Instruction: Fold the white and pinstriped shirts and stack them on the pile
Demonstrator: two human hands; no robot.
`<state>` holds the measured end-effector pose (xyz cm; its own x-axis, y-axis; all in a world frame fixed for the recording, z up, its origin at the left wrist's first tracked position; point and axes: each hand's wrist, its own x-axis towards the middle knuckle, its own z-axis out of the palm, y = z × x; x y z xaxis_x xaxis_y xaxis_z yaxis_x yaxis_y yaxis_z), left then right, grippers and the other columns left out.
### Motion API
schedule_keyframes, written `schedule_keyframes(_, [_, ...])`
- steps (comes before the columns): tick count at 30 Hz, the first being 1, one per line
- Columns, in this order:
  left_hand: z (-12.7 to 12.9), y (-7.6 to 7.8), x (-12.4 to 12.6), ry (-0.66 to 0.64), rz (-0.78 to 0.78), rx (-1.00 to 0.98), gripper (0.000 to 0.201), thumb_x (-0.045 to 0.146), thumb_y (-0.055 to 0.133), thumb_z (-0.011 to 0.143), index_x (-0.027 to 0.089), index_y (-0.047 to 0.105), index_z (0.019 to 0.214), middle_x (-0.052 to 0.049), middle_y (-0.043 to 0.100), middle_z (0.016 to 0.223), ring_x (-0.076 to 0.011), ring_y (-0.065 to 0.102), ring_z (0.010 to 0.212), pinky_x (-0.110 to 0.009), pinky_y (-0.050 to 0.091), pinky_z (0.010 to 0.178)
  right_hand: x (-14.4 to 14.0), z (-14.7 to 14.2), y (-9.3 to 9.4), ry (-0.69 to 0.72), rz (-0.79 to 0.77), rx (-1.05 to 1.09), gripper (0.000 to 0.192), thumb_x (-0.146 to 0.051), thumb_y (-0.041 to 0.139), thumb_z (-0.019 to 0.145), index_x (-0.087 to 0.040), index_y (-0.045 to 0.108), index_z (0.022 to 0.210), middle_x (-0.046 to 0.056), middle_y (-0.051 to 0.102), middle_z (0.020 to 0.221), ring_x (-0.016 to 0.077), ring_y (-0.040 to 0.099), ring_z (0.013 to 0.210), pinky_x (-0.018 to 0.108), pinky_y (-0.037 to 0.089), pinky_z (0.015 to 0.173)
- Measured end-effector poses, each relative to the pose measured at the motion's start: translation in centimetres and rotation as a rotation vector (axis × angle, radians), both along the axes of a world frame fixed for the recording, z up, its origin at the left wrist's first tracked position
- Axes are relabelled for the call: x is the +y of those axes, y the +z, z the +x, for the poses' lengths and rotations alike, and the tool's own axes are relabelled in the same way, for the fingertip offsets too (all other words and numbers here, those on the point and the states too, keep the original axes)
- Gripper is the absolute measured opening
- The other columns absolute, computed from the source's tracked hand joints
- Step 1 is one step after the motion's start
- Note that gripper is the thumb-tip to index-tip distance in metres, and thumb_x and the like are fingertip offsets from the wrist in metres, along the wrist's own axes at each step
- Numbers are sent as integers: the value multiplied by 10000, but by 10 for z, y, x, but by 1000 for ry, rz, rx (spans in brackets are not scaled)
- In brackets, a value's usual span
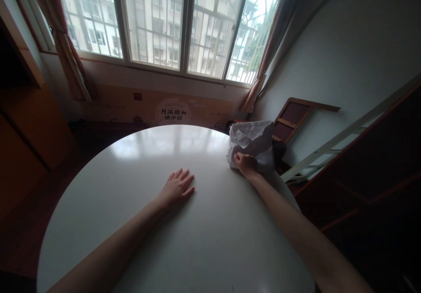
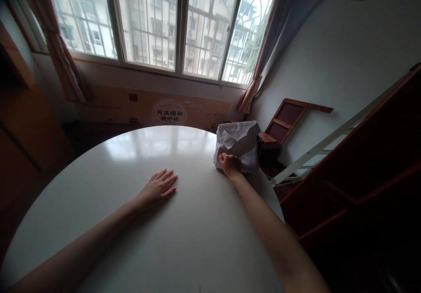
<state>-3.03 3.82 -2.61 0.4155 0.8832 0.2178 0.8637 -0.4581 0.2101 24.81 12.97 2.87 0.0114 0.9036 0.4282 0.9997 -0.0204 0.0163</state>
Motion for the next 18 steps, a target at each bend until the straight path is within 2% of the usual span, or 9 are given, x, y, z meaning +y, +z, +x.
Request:
schedule_keyframes(2, [0, 1, 0, -1, 0, -7, 479, 468, 327, 836, 248, 438, 1247, -61, 391, 1352, -277, 295, 1260, -459, 260, 1011, -11, -1, -5, 96, 75, 65, 344, -333, 359, 841, -156, 613, 691, 87, 630, 655, 192, 578, 632, 266, 361, 579])
schedule_keyframes(5, [0, 1, -1, -2, -1, -11, 476, 457, 334, 836, 245, 435, 1249, -63, 387, 1354, -275, 290, 1262, -463, 258, 1012, -21, 10, 3, 168, 361, 223, 292, -324, 347, 827, -163, 559, 709, 70, 595, 698, 183, 548, 683, 278, 390, 637])
schedule_keyframes(7, [1, 2, -2, -1, -3, -8, 479, 456, 332, 837, 237, 436, 1249, -64, 384, 1357, -277, 286, 1264, -463, 257, 1013, -20, 27, 19, 134, 563, 308, 219, -304, 385, 787, -151, 540, 808, 85, 584, 808, 202, 531, 792, 322, 399, 744])
schedule_keyframes(9, [2, 4, -2, 3, -8, -4, 477, 454, 333, 836, 233, 441, 1245, -65, 383, 1357, -280, 284, 1265, -464, 254, 1015, -11, 48, 39, 6, 642, 377, 275, -305, 450, 744, -126, 512, 944, 113, 565, 942, 231, 505, 912, 370, 377, 833])
schedule_keyframes(11, [2, 5, -3, 8, -14, -2, 474, 449, 337, 836, 230, 445, 1241, -67, 384, 1357, -280, 285, 1265, -466, 250, 1017, 4, 66, 56, -135, 563, 446, 474, -350, 550, 684, -100, 460, 1077, 154, 523, 1077, 270, 468, 1016, 400, 352, 881])
schedule_keyframes(14, [2, 7, -4, 15, -25, -3, 475, 445, 339, 836, 225, 441, 1245, -70, 378, 1361, -280, 288, 1265, -464, 249, 1020, 29, 84, 67, -266, 290, 541, 772, -463, 640, 603, -105, 361, 1227, 203, 425, 1228, 324, 396, 1136, 434, 316, 926])
schedule_keyframes(16, [2, 6, -4, 16, -27, -6, 476, 448, 339, 836, 228, 439, 1247, -69, 373, 1365, -278, 288, 1266, -461, 250, 1021, 43, 90, 65, -297, 124, 585, 855, -517, 647, 583, -129, 321, 1272, 217, 366, 1285, 339, 353, 1182, 453, 299, 940])
schedule_keyframes(18, [2, 5, -4, 17, -21, -10, 473, 451, 338, 837, 236, 440, 1245, -66, 373, 1365, -274, 287, 1268, -460, 251, 1022, 55, 91, 58, -270, -5, 633, 821, -525, 627, 606, -155, 327, 1275, 210, 390, 1271, 329, 381, 1167, 464, 325, 917])
